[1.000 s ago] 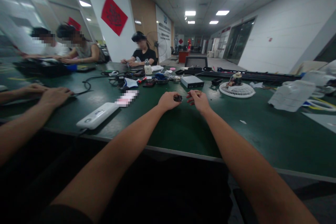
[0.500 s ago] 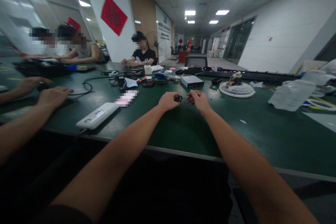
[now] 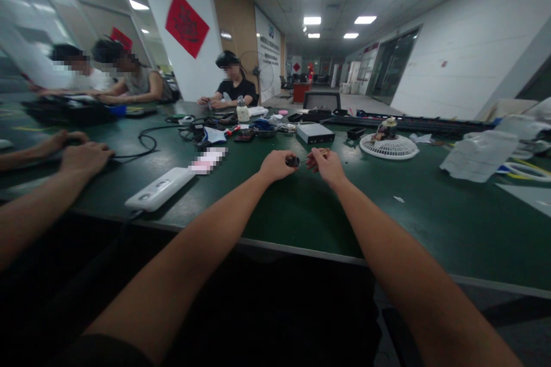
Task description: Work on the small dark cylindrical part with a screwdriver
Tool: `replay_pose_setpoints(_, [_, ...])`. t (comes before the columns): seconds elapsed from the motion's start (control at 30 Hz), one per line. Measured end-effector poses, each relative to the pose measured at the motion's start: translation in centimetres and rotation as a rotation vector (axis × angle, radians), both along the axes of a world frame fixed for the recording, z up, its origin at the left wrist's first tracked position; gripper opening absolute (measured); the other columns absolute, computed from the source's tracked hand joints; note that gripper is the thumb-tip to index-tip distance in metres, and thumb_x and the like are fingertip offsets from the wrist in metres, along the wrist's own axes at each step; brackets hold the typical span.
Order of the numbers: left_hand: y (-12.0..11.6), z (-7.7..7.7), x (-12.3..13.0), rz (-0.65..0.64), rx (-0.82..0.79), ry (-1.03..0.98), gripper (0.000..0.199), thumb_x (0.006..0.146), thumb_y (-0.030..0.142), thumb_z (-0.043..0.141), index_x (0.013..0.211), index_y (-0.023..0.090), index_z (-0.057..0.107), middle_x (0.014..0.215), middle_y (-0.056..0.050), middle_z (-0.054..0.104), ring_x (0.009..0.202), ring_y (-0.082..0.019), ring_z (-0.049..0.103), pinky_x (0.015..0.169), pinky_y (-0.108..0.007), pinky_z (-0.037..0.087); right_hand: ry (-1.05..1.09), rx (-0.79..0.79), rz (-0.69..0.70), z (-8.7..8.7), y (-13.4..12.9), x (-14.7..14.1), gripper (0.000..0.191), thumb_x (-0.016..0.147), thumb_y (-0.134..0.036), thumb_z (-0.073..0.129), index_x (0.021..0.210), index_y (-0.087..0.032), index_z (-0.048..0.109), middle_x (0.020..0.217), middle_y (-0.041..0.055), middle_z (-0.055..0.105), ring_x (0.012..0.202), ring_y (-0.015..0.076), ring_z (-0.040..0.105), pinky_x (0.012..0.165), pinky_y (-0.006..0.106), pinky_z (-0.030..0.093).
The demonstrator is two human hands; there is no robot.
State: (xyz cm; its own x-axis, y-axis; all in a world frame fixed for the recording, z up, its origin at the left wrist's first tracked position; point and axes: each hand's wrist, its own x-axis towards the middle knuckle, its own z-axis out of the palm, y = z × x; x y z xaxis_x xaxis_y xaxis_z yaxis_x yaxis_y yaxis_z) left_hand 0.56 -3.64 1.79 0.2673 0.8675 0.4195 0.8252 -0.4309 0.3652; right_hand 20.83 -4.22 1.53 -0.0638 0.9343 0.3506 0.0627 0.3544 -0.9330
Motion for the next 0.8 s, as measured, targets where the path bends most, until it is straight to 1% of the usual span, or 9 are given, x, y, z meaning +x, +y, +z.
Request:
replay_pose_setpoints(0.1, [0.07, -0.06, 0.02, 0.009, 0.013, 0.010, 0.041, 0.080, 0.033, 0.080, 0.119, 0.023, 0.080, 0.109, -0.010, 0.081, 0.106, -0.029, 0.074, 0.098, -0.039, 0.059, 0.046, 0.010, 0.039, -0.04, 0.03, 0.02, 0.051, 0.085, -0.069, 0.073, 0.083, -0.018, 0.069, 0.075, 0.0064, 0.075, 0.058, 0.0163, 0.071, 0.050, 0.024, 0.053])
replay_pose_setpoints(0.23, [0.16, -0.13, 0.01, 0.012, 0.017, 0.022, 0.041, 0.080, 0.033, 0.080, 0.120, 0.023, 0.080, 0.109, -0.010, 0.081, 0.106, -0.029, 0.074, 0.096, -0.038, 0.059, 0.012, 0.001, -0.003, 0.01, 0.01, 0.02, 0.050, 0.084, -0.068, 0.074, 0.081, -0.018, 0.069, 0.073, 0.0062, 0.074, 0.057, 0.0156, 0.070, 0.048, 0.023, 0.051])
replay_pose_setpoints(0.33, [0.21, -0.18, -0.02, 0.005, 0.021, 0.025, 0.041, 0.080, 0.034, 0.080, 0.119, 0.023, 0.080, 0.109, -0.010, 0.081, 0.106, -0.029, 0.075, 0.096, -0.038, 0.059, 0.026, -0.010, 0.025, 0.05, -0.01, 0.03, 0.050, 0.086, -0.068, 0.072, 0.082, -0.018, 0.068, 0.073, 0.0068, 0.075, 0.058, 0.0163, 0.071, 0.050, 0.024, 0.052])
replay_pose_setpoints(0.47, [0.27, -0.23, -0.06, -0.003, 0.029, 0.013, 0.039, 0.079, 0.033, 0.080, 0.117, 0.022, 0.081, 0.107, -0.009, 0.081, 0.104, -0.028, 0.075, 0.095, -0.037, 0.059, 0.031, -0.001, 0.003, 0.00, 0.03, 0.07, 0.046, 0.086, -0.064, 0.073, 0.081, -0.018, 0.069, 0.074, 0.0065, 0.075, 0.058, 0.0158, 0.071, 0.048, 0.023, 0.051])
replay_pose_setpoints(0.53, [0.29, -0.25, -0.07, -0.003, 0.029, 0.013, 0.039, 0.079, 0.033, 0.080, 0.116, 0.023, 0.081, 0.107, -0.009, 0.081, 0.105, -0.029, 0.074, 0.094, -0.038, 0.059, 0.036, -0.004, 0.035, -0.05, 0.02, 0.11, 0.046, 0.086, -0.063, 0.074, 0.080, -0.018, 0.069, 0.072, 0.0066, 0.074, 0.058, 0.0163, 0.071, 0.049, 0.023, 0.052])
replay_pose_setpoints(0.6, [0.29, -0.26, -0.07, 0.001, 0.032, 0.014, 0.038, 0.080, 0.034, 0.079, 0.116, 0.023, 0.080, 0.108, -0.009, 0.081, 0.105, -0.028, 0.074, 0.095, -0.038, 0.059, 0.057, -0.001, 0.059, -0.08, -0.01, 0.14, 0.046, 0.086, -0.063, 0.073, 0.083, -0.018, 0.070, 0.076, 0.0072, 0.076, 0.061, 0.0170, 0.073, 0.051, 0.024, 0.054])
replay_pose_setpoints(0.67, [0.29, -0.26, -0.06, 0.002, 0.038, 0.017, 0.039, 0.080, 0.035, 0.080, 0.117, 0.024, 0.080, 0.108, -0.009, 0.081, 0.105, -0.028, 0.074, 0.095, -0.038, 0.059, 0.046, 0.004, 0.034, -0.08, -0.04, 0.16, 0.045, 0.085, -0.063, 0.074, 0.085, -0.018, 0.070, 0.078, 0.0076, 0.077, 0.062, 0.0172, 0.074, 0.051, 0.024, 0.054])
replay_pose_setpoints(0.73, [0.27, -0.27, -0.04, 0.000, 0.036, 0.023, 0.039, 0.079, 0.034, 0.080, 0.117, 0.023, 0.080, 0.108, -0.009, 0.081, 0.105, -0.028, 0.074, 0.095, -0.038, 0.059, 0.018, 0.000, 0.017, -0.06, -0.06, 0.17, 0.046, 0.085, -0.063, 0.075, 0.083, -0.018, 0.070, 0.076, 0.0078, 0.077, 0.061, 0.0177, 0.074, 0.049, 0.023, 0.052])
replay_pose_setpoints(0.8, [0.26, -0.27, -0.04, 0.000, 0.031, 0.022, 0.039, 0.079, 0.033, 0.080, 0.117, 0.023, 0.080, 0.108, -0.009, 0.081, 0.105, -0.028, 0.074, 0.095, -0.038, 0.059, 0.018, -0.009, 0.045, -0.04, -0.07, 0.17, 0.048, 0.085, -0.065, 0.074, 0.081, -0.018, 0.070, 0.074, 0.0081, 0.076, 0.062, 0.0187, 0.074, 0.051, 0.024, 0.054])
